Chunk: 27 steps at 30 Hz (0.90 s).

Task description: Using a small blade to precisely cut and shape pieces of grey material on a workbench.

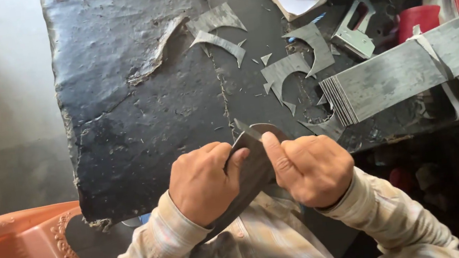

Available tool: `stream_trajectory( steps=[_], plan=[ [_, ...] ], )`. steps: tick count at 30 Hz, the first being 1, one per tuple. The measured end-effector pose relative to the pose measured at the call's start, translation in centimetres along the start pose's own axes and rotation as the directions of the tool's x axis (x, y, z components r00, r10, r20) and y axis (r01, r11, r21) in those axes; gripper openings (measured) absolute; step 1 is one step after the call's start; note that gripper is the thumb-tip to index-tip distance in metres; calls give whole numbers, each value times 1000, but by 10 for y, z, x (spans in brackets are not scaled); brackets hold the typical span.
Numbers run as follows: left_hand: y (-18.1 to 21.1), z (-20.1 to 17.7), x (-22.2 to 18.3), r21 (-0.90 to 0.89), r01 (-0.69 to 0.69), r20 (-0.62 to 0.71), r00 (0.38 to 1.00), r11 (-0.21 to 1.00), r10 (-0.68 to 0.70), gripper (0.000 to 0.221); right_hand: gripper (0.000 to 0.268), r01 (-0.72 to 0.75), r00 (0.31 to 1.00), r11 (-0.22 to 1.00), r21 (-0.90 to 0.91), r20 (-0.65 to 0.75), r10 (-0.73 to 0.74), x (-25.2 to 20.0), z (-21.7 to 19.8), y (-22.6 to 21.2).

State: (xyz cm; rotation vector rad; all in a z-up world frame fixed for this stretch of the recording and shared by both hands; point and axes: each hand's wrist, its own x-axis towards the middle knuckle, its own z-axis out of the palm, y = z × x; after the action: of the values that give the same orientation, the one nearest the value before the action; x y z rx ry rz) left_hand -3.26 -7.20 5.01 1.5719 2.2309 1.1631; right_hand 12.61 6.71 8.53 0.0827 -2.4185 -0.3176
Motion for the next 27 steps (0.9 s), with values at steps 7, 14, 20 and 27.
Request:
stream_trajectory(
  steps=[7, 14, 20, 27],
  plan=[
    [6, 7, -7, 55, -36, -66, 997, 998, 40, 28, 39, 144, 984, 986, -84, 119, -133, 4, 3, 4],
    [24, -27, -28, 189, -69, -197, 974, 979, 107, 24, 24, 177, 904, 961, -212, 422, -74, -45, 19, 36],
    [15, -36, -12, 14, -135, -98, 986, 991, 136, 16, 19, -42, 973, 955, -295, 203, 106, -23, -23, 41],
    [5, -34, 18, -135, -70, -12, 998, 988, 69, 47, 8, -620, 766, 771, 143, -102, 635, -54, 19, 23]
  ],
)
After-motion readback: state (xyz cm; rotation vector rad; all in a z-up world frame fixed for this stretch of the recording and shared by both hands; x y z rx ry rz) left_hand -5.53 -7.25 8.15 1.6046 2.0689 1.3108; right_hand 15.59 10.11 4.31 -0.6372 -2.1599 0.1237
